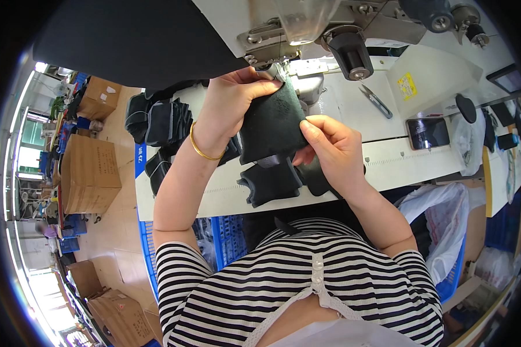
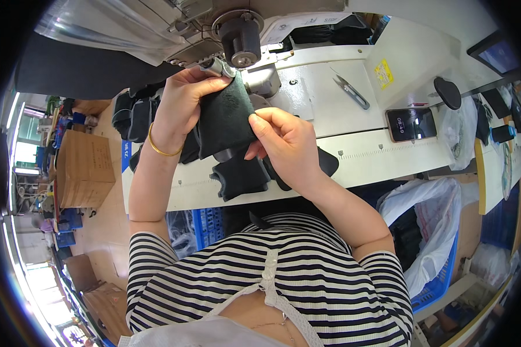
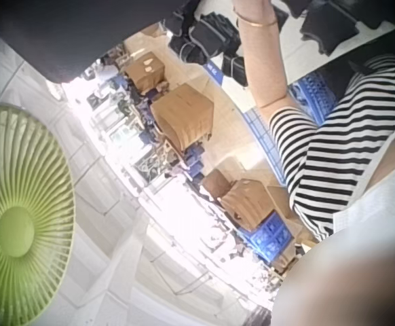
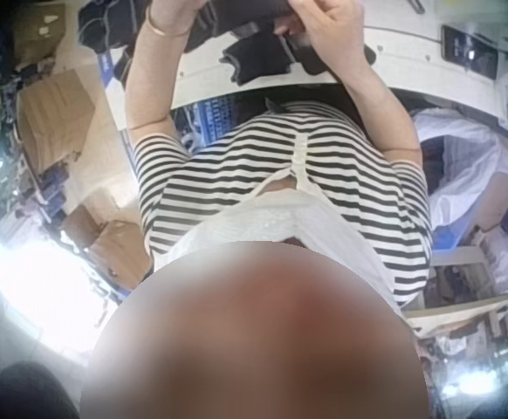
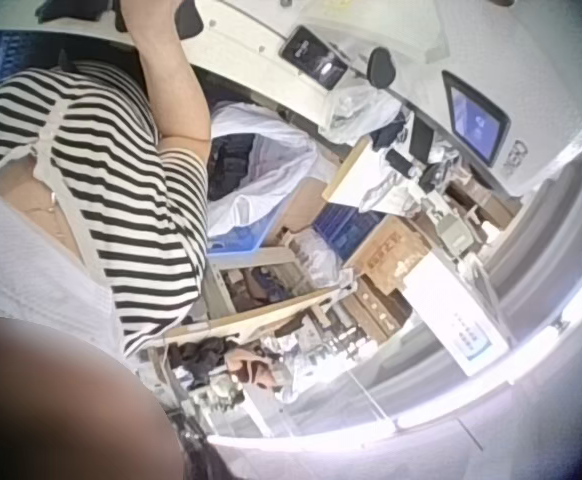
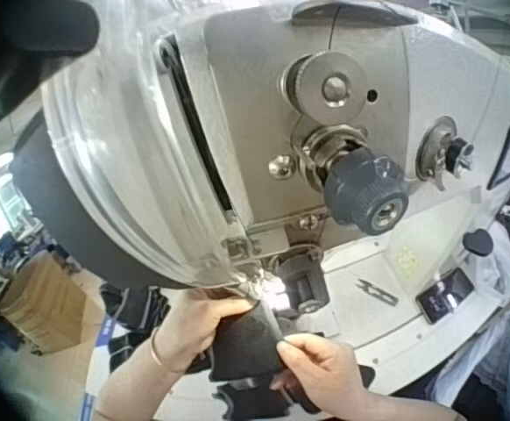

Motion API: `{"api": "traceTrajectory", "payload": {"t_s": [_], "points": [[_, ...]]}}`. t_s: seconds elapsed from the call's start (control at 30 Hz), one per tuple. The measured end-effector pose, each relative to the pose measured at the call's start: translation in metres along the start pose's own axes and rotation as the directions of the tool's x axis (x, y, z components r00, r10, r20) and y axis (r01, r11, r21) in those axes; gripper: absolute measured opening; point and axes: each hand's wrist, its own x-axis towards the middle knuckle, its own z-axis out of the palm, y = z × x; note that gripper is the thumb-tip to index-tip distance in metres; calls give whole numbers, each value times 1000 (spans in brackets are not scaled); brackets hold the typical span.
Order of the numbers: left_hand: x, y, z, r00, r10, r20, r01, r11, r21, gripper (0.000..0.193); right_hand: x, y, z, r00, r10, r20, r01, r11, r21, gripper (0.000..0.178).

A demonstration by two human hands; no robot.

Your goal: Inspecting, stitching, and arranging fabric/leather shoe components at a manufacturing workstation.

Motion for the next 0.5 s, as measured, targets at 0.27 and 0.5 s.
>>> {"api": "traceTrajectory", "payload": {"t_s": [0.27, 0.5], "points": [[4, -1, -6, 999, -29, 20, 30, 999, -43, 6, -1, -2, 6, 1000, -5, 11, 5, 1000, 5, 20], [12, -1, -16, 1000, -21, 11, 21, 999, 48, 19, 4, -4, 8, 1000, -30, 10, 30, 998, -62, 22]]}}
